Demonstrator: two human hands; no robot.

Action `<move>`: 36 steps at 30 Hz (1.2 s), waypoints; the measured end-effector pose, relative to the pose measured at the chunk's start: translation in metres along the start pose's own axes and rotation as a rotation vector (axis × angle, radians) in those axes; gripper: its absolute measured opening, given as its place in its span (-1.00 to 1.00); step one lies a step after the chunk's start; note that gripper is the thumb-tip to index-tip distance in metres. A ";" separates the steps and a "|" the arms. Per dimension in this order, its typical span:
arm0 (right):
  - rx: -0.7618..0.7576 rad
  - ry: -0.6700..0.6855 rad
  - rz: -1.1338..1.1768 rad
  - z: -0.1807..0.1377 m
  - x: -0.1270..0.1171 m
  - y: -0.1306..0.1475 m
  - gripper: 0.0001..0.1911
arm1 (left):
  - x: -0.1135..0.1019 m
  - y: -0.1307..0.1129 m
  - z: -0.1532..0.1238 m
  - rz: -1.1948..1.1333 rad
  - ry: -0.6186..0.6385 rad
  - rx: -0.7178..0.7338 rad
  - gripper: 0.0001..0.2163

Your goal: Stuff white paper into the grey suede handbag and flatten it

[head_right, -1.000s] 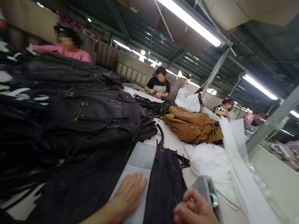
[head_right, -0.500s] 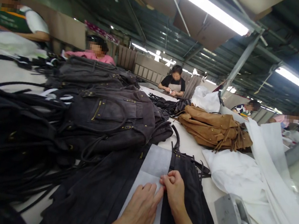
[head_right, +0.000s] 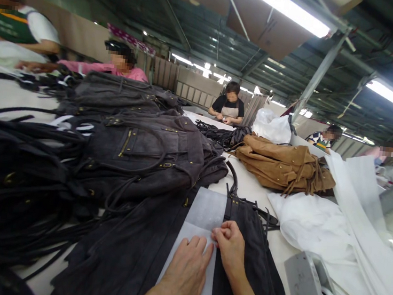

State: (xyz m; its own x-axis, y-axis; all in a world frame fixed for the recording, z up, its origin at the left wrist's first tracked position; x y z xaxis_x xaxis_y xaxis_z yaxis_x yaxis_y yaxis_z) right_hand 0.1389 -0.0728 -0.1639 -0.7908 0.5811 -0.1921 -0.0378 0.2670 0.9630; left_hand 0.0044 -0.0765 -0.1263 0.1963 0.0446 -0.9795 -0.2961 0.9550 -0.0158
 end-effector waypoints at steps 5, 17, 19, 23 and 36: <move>-0.130 -0.076 -0.110 0.005 -0.003 0.015 -0.54 | 0.001 -0.001 0.002 0.019 0.022 -0.005 -0.65; -0.299 -0.238 -0.375 0.029 -0.009 0.028 -0.62 | 0.002 -0.004 -0.001 0.090 0.032 0.023 -0.61; -0.288 -0.255 -0.404 0.038 -0.012 0.026 -0.60 | 0.001 -0.004 -0.001 0.083 0.034 0.010 -0.61; -0.214 -0.254 -0.426 0.054 -0.026 0.019 -0.46 | 0.002 -0.003 0.000 0.086 0.028 -0.004 -0.62; -0.214 -0.078 -0.522 0.042 -0.019 0.009 -0.02 | 0.005 -0.006 0.001 0.112 0.054 0.019 -0.58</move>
State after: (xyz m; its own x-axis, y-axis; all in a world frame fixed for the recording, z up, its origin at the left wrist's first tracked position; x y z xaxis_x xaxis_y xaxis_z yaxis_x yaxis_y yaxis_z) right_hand 0.1791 -0.0495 -0.1593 -0.5870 0.4707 -0.6587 -0.5412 0.3769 0.7517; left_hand 0.0082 -0.0816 -0.1304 0.1120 0.1359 -0.9844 -0.2957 0.9503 0.0976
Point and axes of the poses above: each hand's wrist, its own z-axis towards the middle knuckle, its own x-axis out of the palm, y = z × x, the point moved 7 cm from there along z, towards the middle knuckle, and after that the axes turned 14 degrees about x, right-handed, at the moved point
